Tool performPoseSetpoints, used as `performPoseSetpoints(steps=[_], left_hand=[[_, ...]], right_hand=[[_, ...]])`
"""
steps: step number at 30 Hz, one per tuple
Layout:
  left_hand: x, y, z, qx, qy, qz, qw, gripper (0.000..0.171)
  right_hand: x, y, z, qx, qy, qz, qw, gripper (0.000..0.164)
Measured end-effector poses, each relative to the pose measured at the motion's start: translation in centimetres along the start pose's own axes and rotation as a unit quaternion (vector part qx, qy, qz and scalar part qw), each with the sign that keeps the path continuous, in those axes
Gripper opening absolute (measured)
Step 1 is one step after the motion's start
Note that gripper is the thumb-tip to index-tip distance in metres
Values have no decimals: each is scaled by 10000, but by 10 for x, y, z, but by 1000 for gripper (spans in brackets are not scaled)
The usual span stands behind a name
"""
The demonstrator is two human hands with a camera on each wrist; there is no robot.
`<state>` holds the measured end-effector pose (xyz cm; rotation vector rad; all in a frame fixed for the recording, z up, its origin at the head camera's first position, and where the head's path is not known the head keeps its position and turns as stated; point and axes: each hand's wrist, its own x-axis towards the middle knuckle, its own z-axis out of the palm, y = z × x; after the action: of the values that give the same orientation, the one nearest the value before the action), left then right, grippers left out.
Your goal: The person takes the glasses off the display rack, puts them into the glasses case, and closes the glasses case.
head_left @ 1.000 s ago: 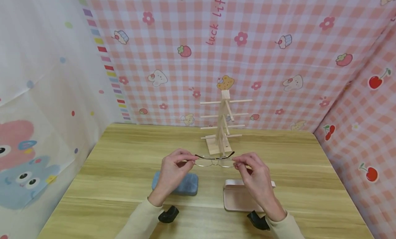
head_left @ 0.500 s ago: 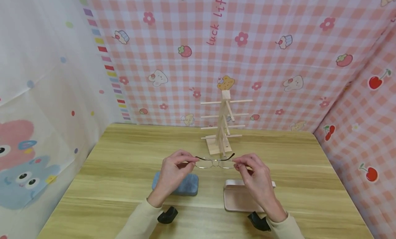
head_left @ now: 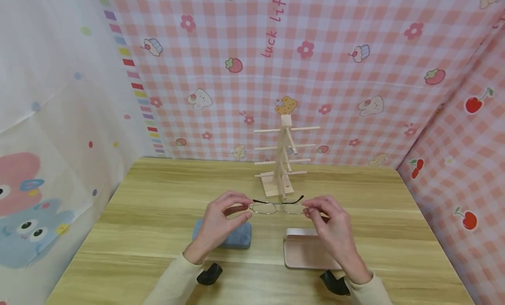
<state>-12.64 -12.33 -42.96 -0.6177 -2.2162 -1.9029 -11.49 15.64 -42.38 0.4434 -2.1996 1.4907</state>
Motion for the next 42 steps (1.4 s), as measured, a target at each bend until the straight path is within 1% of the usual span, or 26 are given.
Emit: performPoseSetpoints(steps=[3,6,8,10,12,17,22,26,31,34,38,42], left_hand=[[1,-1,0,285,-66,323,9991,21],[2,-2,2,580,-125,688,9959,19],[3,-3,3,712,-127,872,9936,18],[4,-3,4,734,-119,954,9927,17],[4,-3,5,725,-114,925,9930,16],[4,-2,9,579,-123,603,9964,15],[3,-3,16,460,-37,307,9985,13],[2,-4,21,150,38,-54,9999,12],[1,-4,28,-273,124,-622,9976,14],[1,-5,32,-426,147,-846,9954,15],[2,-4,38,-565,114,-1003,9933,15],[3,-4,43,-576,16,-1057,9927,16]], right_hand=[[0,0,-2,-30,13,40,10000,30],[0,0,-4,-92,18,89,9999,29],[0,0,-5,-104,1,152,9998,28],[1,0,-6,-99,-52,229,9997,28],[1,0,-8,-86,-131,309,9994,27],[2,0,-14,-18,-354,560,9978,23],[1,0,-22,204,-602,939,9936,15],[0,-2,-30,416,-776,1247,9883,13],[0,-1,-39,536,-885,1463,9838,16],[-2,0,-43,520,-911,1520,9828,19],[-3,1,-49,364,-893,1632,9819,18],[-6,4,-54,253,-819,1644,9827,16]])
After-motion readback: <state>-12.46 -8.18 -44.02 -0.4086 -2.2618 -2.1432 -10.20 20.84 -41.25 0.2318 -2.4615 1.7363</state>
